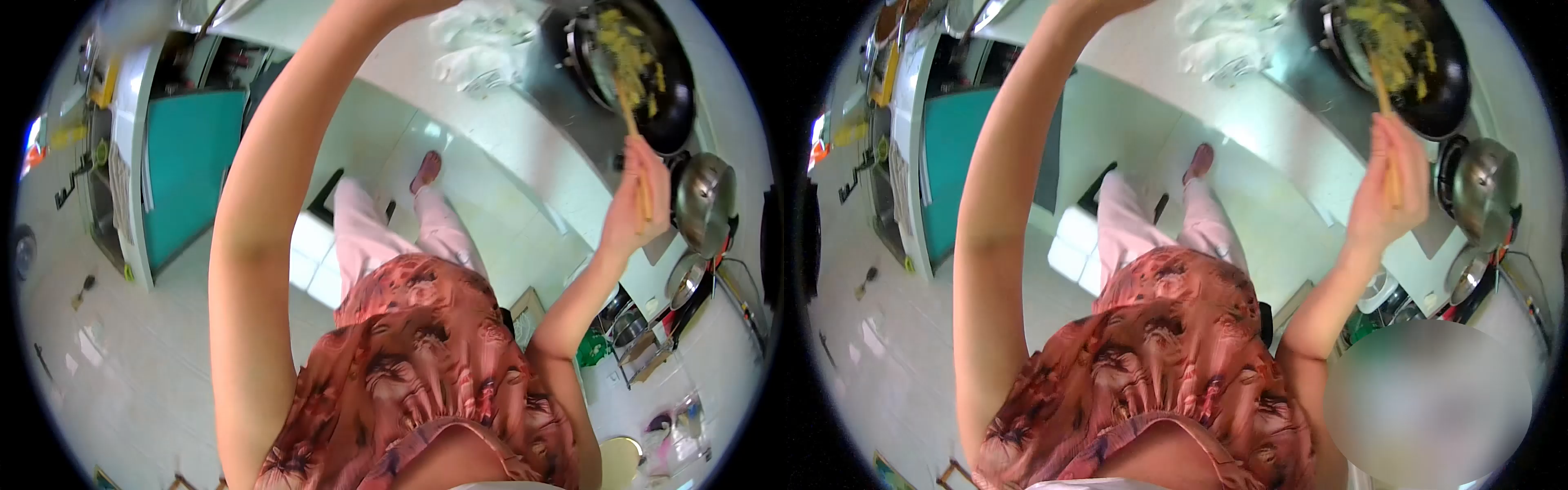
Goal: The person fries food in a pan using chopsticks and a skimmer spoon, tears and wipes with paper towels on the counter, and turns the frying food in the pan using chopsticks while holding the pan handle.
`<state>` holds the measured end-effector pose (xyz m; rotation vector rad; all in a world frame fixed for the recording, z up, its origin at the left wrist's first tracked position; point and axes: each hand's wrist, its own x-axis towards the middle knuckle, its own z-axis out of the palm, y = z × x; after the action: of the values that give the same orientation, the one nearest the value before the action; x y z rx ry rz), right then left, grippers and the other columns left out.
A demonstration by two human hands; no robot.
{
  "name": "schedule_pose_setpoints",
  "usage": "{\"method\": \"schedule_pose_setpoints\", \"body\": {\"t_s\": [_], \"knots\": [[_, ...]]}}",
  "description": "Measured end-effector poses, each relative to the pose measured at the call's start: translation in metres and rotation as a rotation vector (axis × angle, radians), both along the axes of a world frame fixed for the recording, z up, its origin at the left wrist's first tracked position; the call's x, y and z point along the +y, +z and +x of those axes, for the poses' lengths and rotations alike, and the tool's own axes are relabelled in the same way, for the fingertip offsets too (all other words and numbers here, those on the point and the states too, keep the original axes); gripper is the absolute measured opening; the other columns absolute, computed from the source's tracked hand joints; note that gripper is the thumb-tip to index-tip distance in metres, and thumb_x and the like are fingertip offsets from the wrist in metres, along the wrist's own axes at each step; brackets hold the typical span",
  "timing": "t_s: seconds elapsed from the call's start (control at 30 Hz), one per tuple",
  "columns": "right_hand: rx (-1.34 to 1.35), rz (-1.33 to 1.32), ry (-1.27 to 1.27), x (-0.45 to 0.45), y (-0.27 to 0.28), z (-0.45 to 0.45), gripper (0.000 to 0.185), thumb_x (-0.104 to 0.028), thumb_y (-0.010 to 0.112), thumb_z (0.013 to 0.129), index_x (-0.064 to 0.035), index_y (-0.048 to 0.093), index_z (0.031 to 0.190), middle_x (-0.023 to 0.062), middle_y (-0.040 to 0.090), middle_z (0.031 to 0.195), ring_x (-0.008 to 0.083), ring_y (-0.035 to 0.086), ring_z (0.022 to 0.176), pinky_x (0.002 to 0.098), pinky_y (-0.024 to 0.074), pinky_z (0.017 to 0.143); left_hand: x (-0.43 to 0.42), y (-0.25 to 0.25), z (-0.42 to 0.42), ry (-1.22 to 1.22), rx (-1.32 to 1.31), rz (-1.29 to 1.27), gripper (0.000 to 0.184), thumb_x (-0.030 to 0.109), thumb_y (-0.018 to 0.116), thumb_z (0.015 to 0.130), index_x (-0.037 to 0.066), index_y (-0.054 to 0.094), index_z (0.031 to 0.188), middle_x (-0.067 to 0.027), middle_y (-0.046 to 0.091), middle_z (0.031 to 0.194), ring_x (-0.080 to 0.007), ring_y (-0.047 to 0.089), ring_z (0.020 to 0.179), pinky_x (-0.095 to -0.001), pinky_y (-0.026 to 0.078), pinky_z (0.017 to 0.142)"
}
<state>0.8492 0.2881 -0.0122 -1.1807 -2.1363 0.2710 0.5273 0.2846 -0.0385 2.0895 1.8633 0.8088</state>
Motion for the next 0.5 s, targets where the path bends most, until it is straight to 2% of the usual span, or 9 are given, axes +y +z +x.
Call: {"method": "schedule_pose_setpoints", "body": {"t_s": [0.07,0.13,0.23,0.5], "knots": [[0.0,0.044,0.019,0.0,0.0,0.007,0.012,-0.002,0.069,0.081,-0.0048,0.071,0.093,0.009,0.068,0.094,0.0188,0.066,0.086,0.0279,0.0521,0.076,-0.006,0.015,0.007,0.045,0.033,-0.123,0.035,0.024,0.054,0.09,0.012,0.06,0.122,-0.0193,0.063,0.104,-0.0348,0.06,0.096,-0.0421,0.047,0.082],[0.033,0.029,0.022,0.001,0.001,0.014,0.013,-0.002,0.07,0.08,-0.0059,0.07,0.093,0.0089,0.068,0.095,0.0199,0.066,0.085,0.0289,0.0527,0.075,-0.005,-0.017,0.002,-0.015,0.095,0.237,0.037,0.02,0.058,0.089,0.018,0.056,0.126,-0.0114,0.062,0.099,-0.0314,0.062,0.087,-0.0411,0.05,0.072],[0.046,-0.032,0.003,-0.006,0.002,0.01,0.014,-0.003,0.07,0.08,-0.0066,0.07,0.094,0.0087,0.068,0.096,0.0214,0.067,0.085,0.0298,0.0534,0.074,-0.012,-0.002,0.001,0.014,0.086,0.006,0.038,0.017,0.059,0.09,0.019,0.055,0.127,-0.0104,0.06,0.095,-0.0329,0.059,0.079,-0.0412,0.048,0.068],[0.141,-0.1,-0.033,-0.004,0.002,0.027,0.011,-0.006,0.069,0.082,-0.0073,0.069,0.093,0.0072,0.067,0.097,0.0223,0.067,0.084,0.0293,0.0535,0.07,-0.013,0.016,0.02,0.048,0.075,-0.087,0.039,0.014,0.058,0.089,0.02,0.056,0.128,-0.0088,0.061,0.1,-0.0316,0.059,0.086,-0.0404,0.048,0.073]]}}
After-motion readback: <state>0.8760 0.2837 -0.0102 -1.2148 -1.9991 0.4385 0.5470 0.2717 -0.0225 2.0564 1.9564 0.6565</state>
